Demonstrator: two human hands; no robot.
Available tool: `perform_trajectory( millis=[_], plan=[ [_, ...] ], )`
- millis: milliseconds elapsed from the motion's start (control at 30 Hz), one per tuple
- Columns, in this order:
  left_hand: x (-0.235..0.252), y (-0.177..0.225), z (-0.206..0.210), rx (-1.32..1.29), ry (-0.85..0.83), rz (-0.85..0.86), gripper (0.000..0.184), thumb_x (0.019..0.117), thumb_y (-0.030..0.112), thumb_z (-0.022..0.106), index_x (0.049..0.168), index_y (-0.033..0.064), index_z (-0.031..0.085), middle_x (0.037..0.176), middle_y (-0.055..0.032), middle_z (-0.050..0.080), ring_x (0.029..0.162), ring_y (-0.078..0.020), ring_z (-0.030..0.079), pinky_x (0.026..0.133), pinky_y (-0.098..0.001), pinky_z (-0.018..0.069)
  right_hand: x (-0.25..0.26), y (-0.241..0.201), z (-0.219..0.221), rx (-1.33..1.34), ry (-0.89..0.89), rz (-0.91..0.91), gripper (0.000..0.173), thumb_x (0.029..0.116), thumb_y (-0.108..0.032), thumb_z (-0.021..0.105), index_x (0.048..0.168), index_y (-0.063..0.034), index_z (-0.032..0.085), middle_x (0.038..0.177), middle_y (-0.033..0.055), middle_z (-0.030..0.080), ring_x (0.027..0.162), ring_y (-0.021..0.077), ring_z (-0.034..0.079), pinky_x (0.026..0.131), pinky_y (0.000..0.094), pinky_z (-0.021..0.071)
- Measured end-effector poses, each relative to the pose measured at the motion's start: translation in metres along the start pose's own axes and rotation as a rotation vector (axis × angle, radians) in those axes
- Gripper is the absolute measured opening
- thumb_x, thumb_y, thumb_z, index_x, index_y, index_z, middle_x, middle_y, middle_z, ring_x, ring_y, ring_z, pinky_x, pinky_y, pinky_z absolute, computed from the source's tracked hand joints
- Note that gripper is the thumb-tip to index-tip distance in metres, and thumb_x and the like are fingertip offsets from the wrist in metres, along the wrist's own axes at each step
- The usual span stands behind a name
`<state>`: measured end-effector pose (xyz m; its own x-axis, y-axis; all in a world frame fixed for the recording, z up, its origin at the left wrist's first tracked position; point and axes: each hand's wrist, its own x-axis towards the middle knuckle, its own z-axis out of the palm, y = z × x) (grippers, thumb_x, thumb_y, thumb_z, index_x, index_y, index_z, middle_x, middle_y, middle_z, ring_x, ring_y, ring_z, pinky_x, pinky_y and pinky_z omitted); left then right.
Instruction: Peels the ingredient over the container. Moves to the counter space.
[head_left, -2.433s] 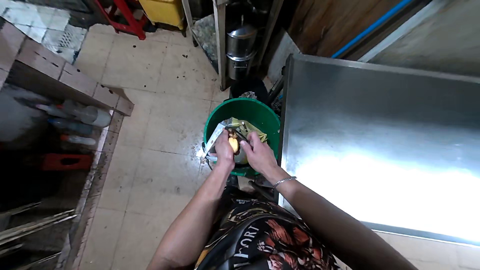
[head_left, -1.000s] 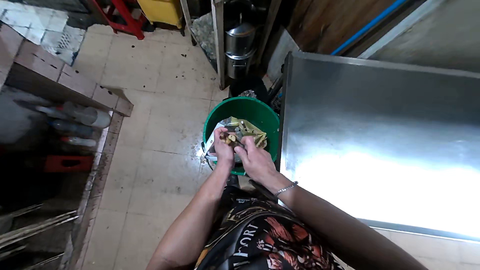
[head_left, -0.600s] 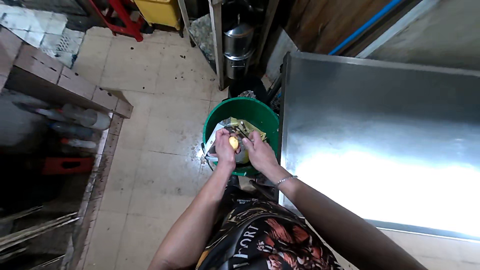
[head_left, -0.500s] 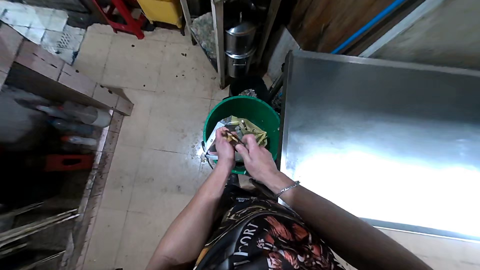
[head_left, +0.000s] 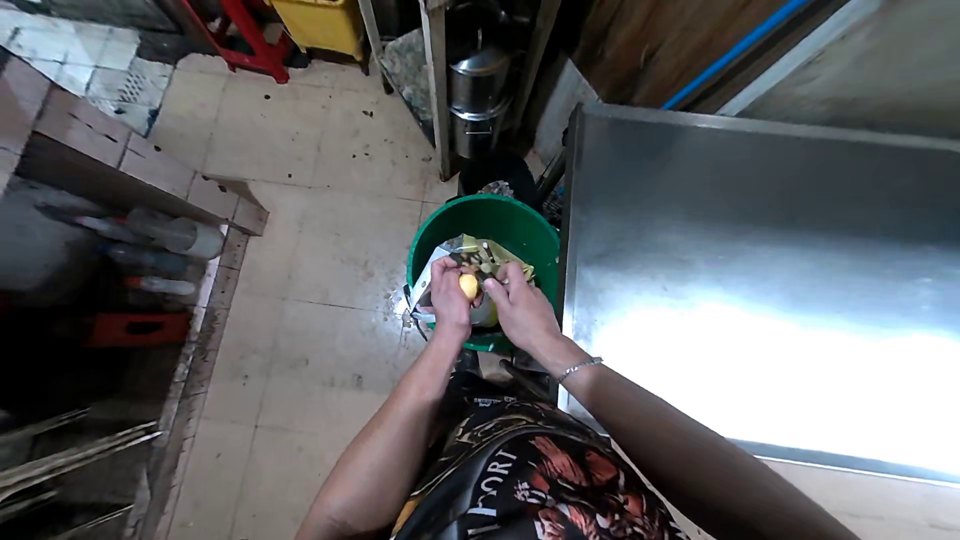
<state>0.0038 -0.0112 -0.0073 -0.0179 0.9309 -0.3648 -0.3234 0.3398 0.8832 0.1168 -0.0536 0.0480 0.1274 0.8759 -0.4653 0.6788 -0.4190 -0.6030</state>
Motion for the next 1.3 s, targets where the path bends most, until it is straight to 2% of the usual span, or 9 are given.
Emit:
perform_trajectory(
  millis=[100, 200, 300, 367, 667, 767, 1033, 1133, 1300],
  plan=[
    [0.001, -0.006, -0.004, 0.001, -0.004, 0.033, 0.02, 0.107, 0.017, 0.031, 0.114, 0.0115, 0.049, 0.08, 0.0008, 0.061, 0.065, -0.009, 0.06, 0.061, -0.0277, 0.0534, -0.014, -0.009, 0.002, -0.035, -0.01, -0.082, 0.046, 0.1095, -0.049, 0.039, 0.135, -0.0129, 0.051, 0.086, 0.0139, 0.069, 0.081, 0.037, 0.07, 0.072, 0.0602, 0.0551],
    [-0.001, 0.002, -0.001, -0.028, -0.021, -0.034, 0.02, 0.1075, 0.018, 0.027, 0.114, 0.0109, 0.045, 0.074, -0.0029, 0.061, 0.048, -0.0112, 0.054, 0.043, -0.0253, 0.0469, 0.011, 0.013, -0.001, 0.054, -0.022, 0.08, 0.047, 0.1097, -0.049, 0.039, 0.134, -0.0109, 0.051, 0.096, 0.0205, 0.068, 0.09, 0.0419, 0.068, 0.077, 0.064, 0.0534],
    [0.001, 0.011, -0.003, -0.127, -0.013, -0.325, 0.057, 0.11, 0.056, 0.018, 0.113, 0.0117, 0.053, 0.076, -0.0049, 0.06, 0.055, -0.0166, 0.059, 0.05, -0.0317, 0.0539, 0.022, 0.028, -0.001, 0.132, 0.011, 0.153, 0.045, 0.1101, -0.047, 0.039, 0.131, -0.009, 0.05, 0.097, 0.0202, 0.066, 0.089, 0.0397, 0.067, 0.078, 0.0618, 0.053],
    [0.003, 0.015, -0.005, -0.193, -0.015, -0.505, 0.066, 0.106, 0.066, 0.019, 0.105, 0.0107, 0.055, 0.079, -0.0056, 0.06, 0.061, -0.0173, 0.061, 0.055, -0.0324, 0.055, 0.022, 0.031, 0.0, 0.159, 0.03, 0.164, 0.044, 0.1106, -0.046, 0.04, 0.13, -0.0079, 0.05, 0.095, 0.0201, 0.066, 0.088, 0.0389, 0.067, 0.077, 0.0606, 0.0531],
    [-0.001, 0.024, 0.0, -0.183, 0.009, -0.688, 0.045, 0.1114, 0.048, 0.028, 0.101, 0.0116, 0.052, 0.063, -0.0016, 0.048, 0.042, -0.0081, 0.041, 0.037, -0.0204, 0.0346, 0.004, 0.024, 0.008, -0.009, -0.003, -0.091, 0.044, 0.1095, -0.044, 0.044, 0.144, -0.0165, 0.046, 0.087, 0.015, 0.067, 0.08, 0.0369, 0.068, 0.074, 0.0596, 0.0547],
    [-0.002, 0.025, -0.002, -0.17, -0.002, -0.655, 0.047, 0.1116, 0.044, 0.028, 0.088, 0.0117, 0.053, 0.056, 0.0009, 0.046, 0.04, -0.0072, 0.04, 0.037, -0.02, 0.0339, -0.006, 0.019, 0.006, -0.065, -0.013, -0.199, 0.043, 0.1089, -0.044, 0.045, 0.143, -0.0183, 0.05, 0.087, 0.0118, 0.07, 0.08, 0.034, 0.07, 0.074, 0.0582, 0.0559],
    [0.003, 0.021, -0.013, -0.119, -0.194, -0.697, 0.058, 0.1084, 0.057, 0.029, 0.084, 0.0123, 0.057, 0.055, 0.0016, 0.046, 0.039, -0.0062, 0.036, 0.036, -0.0199, 0.0302, -0.009, 0.023, 0.003, -0.103, 0.011, -0.229, 0.042, 0.1081, -0.047, 0.046, 0.139, -0.0205, 0.053, 0.085, 0.011, 0.07, 0.079, 0.0338, 0.07, 0.072, 0.0577, 0.0557],
    [0.001, 0.029, -0.014, -0.078, -0.255, -0.712, 0.041, 0.1106, 0.046, 0.035, 0.096, 0.0143, 0.056, 0.065, 0.0004, 0.052, 0.045, -0.0061, 0.043, 0.04, -0.0187, 0.0377, -0.005, 0.028, 0.003, 0.058, 0.008, -0.149, 0.043, 0.1094, -0.044, 0.045, 0.143, -0.0171, 0.051, 0.082, 0.0117, 0.066, 0.075, 0.033, 0.067, 0.071, 0.0579, 0.0548],
    [-0.001, 0.029, -0.004, -0.208, -0.026, -0.684, 0.037, 0.1114, 0.036, 0.033, 0.091, 0.0124, 0.053, 0.06, 0.0006, 0.047, 0.041, -0.0059, 0.039, 0.037, -0.0186, 0.0337, -0.013, 0.023, 0.005, -0.013, 0.045, -0.192, 0.045, 0.1075, -0.046, 0.048, 0.143, -0.0182, 0.052, 0.084, 0.0108, 0.069, 0.075, 0.0328, 0.069, 0.07, 0.058, 0.056]
  ],
)
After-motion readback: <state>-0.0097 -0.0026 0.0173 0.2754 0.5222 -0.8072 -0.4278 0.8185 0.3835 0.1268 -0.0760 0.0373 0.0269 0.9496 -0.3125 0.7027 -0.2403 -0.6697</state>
